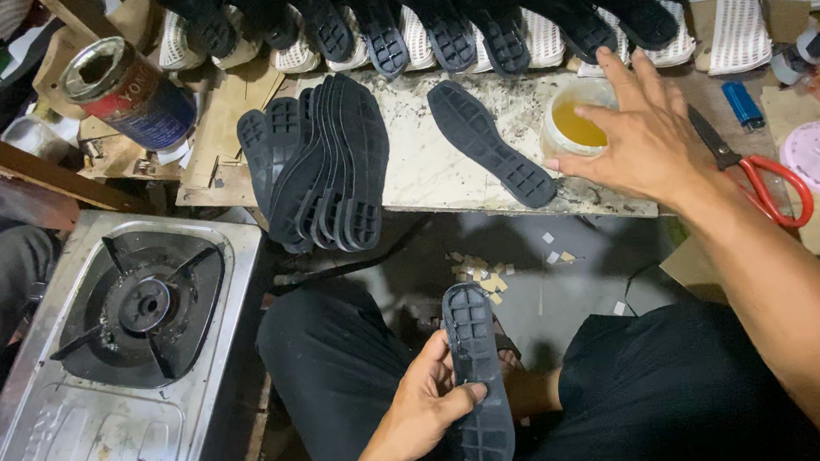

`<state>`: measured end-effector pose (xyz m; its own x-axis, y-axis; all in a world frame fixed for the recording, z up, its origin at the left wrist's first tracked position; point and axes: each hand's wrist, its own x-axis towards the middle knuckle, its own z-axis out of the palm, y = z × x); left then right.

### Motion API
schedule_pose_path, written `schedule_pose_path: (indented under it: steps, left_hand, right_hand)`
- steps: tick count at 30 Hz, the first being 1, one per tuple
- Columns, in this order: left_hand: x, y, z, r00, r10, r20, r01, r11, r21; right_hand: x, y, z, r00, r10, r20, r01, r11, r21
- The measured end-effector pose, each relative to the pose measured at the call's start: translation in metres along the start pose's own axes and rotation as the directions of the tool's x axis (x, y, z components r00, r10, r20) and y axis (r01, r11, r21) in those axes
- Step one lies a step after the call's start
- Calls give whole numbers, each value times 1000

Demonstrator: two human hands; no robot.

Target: The person sits on the floor at a low workbench and applies glue from a small container onto rubber shoe soles, spreading it over the sole surface with their fingers. They work on one sole at a time and place finished soles onto a rack holding rows of other soles.

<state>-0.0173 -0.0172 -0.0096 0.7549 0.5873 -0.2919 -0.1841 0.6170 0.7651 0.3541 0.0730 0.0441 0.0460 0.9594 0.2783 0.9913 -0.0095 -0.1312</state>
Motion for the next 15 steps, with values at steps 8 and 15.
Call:
schedule_pose_path:
  steps: [8, 15]
  left_hand:
    - [0, -5, -6, 999, 44, 9, -44, 999, 21]
    - [-1, -3, -5, 1000, 25, -4, -26, 998, -59]
  right_hand:
    - [7, 1, -8, 985, 29, 170, -24, 999, -35]
    - [-15, 15, -13, 1000, -12, -14, 13, 992, 127]
